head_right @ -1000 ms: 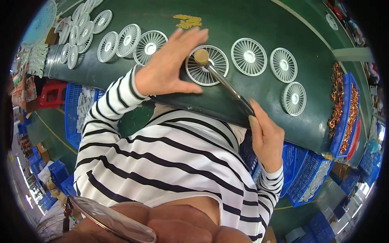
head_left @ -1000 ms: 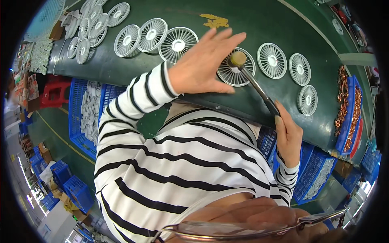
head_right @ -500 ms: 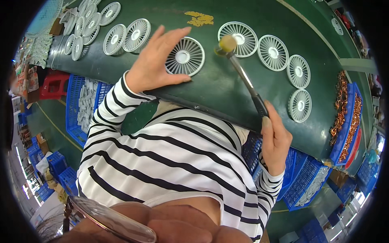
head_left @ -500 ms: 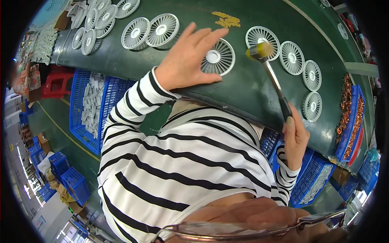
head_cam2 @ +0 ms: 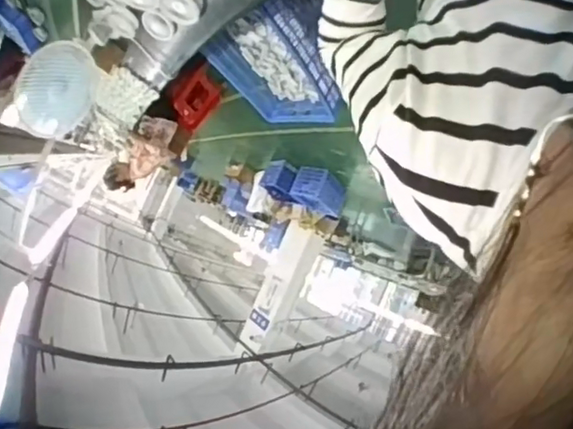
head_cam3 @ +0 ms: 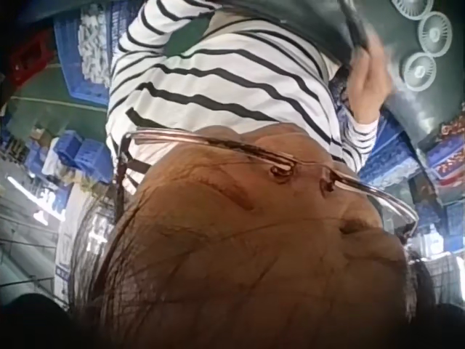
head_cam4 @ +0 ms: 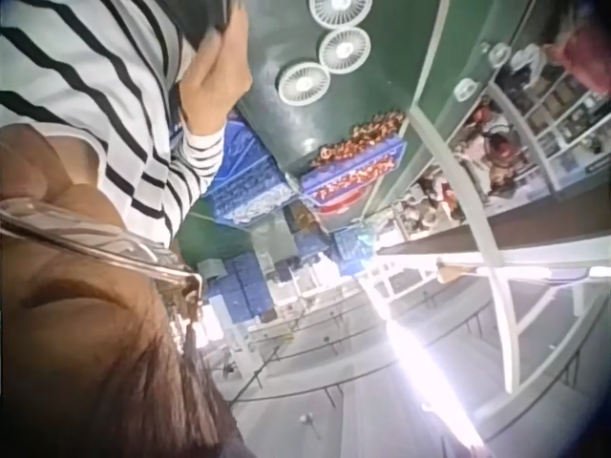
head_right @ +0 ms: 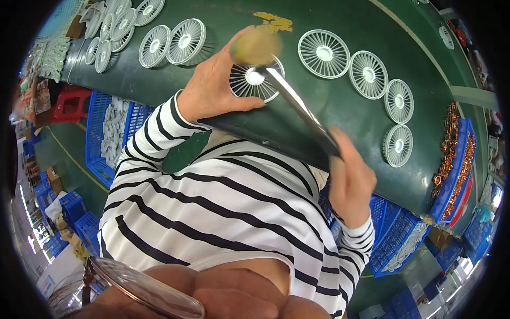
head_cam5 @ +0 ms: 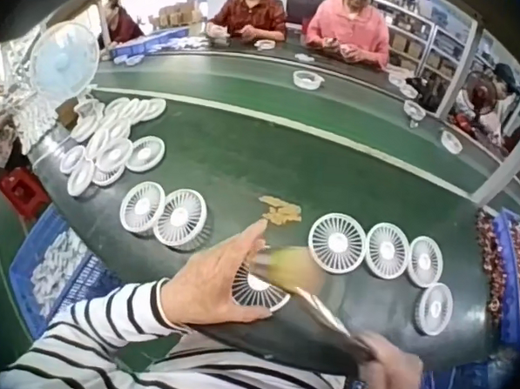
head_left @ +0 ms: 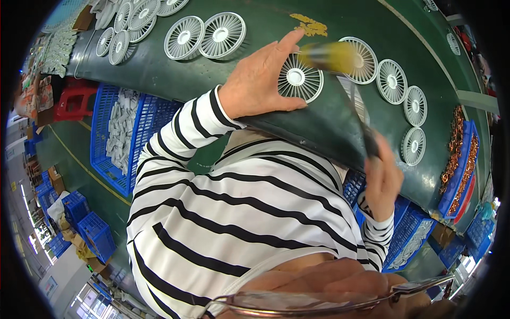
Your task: Assembling fan covers by manually inserting components and securing them with a mallet on an assembly line.
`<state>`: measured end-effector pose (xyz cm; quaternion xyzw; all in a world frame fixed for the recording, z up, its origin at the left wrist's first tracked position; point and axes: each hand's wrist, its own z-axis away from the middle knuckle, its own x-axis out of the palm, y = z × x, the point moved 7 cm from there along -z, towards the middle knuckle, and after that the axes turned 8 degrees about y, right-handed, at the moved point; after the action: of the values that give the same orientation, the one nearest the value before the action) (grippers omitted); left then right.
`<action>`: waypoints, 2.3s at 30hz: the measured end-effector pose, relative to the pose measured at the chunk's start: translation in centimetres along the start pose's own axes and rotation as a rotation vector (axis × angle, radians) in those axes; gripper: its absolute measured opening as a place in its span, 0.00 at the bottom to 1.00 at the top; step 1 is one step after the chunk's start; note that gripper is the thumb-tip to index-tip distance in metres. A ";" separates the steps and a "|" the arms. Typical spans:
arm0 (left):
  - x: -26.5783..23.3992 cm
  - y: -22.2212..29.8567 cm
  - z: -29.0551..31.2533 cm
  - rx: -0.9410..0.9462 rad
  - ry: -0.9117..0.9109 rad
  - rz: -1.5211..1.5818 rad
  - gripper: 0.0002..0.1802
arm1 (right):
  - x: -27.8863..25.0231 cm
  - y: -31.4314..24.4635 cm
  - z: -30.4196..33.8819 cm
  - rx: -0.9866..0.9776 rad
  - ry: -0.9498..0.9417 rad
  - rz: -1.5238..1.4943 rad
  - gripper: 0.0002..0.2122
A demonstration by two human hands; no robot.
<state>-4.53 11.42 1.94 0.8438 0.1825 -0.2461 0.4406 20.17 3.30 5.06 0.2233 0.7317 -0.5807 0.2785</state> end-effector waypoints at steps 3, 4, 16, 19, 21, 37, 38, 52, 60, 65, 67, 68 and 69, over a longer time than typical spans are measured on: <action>0.3 -0.2 0.1 -0.050 -0.034 0.049 0.60 | 2.8 0.6 -1.9 0.057 -0.178 0.148 0.14; 0.3 -0.2 0.3 -0.048 -0.038 0.036 0.62 | 2.6 0.0 -1.9 -0.023 -0.126 0.190 0.14; -9.4 -2.9 -1.3 0.100 0.103 -0.327 0.59 | 1.7 0.9 0.5 0.119 -0.260 -0.124 0.14; -9.9 -5.4 -2.0 -0.109 -0.044 -0.488 0.62 | 3.0 0.4 0.2 0.088 -0.294 -0.138 0.13; -8.8 -5.9 -1.3 0.069 -0.037 -0.591 0.54 | 3.0 0.6 -0.1 -0.013 -0.195 -0.089 0.12; -2.2 -1.6 0.8 -0.009 -0.005 -0.026 0.60 | 3.1 -0.7 -1.8 -0.194 -0.046 0.094 0.15; -2.1 -2.0 0.9 -0.055 -0.026 -0.010 0.62 | 3.6 0.8 -1.7 0.019 -0.138 0.099 0.14; -2.1 -2.1 1.4 -0.009 -0.013 -0.061 0.63 | 5.3 1.8 -3.0 0.111 -0.204 -0.071 0.12; -3.2 -1.9 1.9 -0.320 0.151 0.192 0.27 | 3.4 4.9 -1.9 0.527 -0.091 -0.849 0.19; -1.2 -3.6 1.8 -0.621 0.286 0.738 0.18 | 3.2 4.8 -1.8 0.542 0.000 -0.945 0.18; -0.6 -3.4 1.7 -0.643 0.242 0.788 0.19 | 3.4 5.0 -1.8 0.541 -0.012 -0.948 0.18; -0.4 -3.3 1.7 -0.639 0.240 0.785 0.19 | 3.5 5.0 -1.8 0.537 -0.033 -0.942 0.20; -0.6 -3.2 1.7 -0.598 0.269 0.692 0.19 | 3.6 5.0 -1.8 0.533 -0.054 -0.935 0.22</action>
<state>-7.14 11.68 -0.64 0.7158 0.0091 0.0899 0.6924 20.47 6.18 -0.67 -0.0781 0.5728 -0.8140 -0.0573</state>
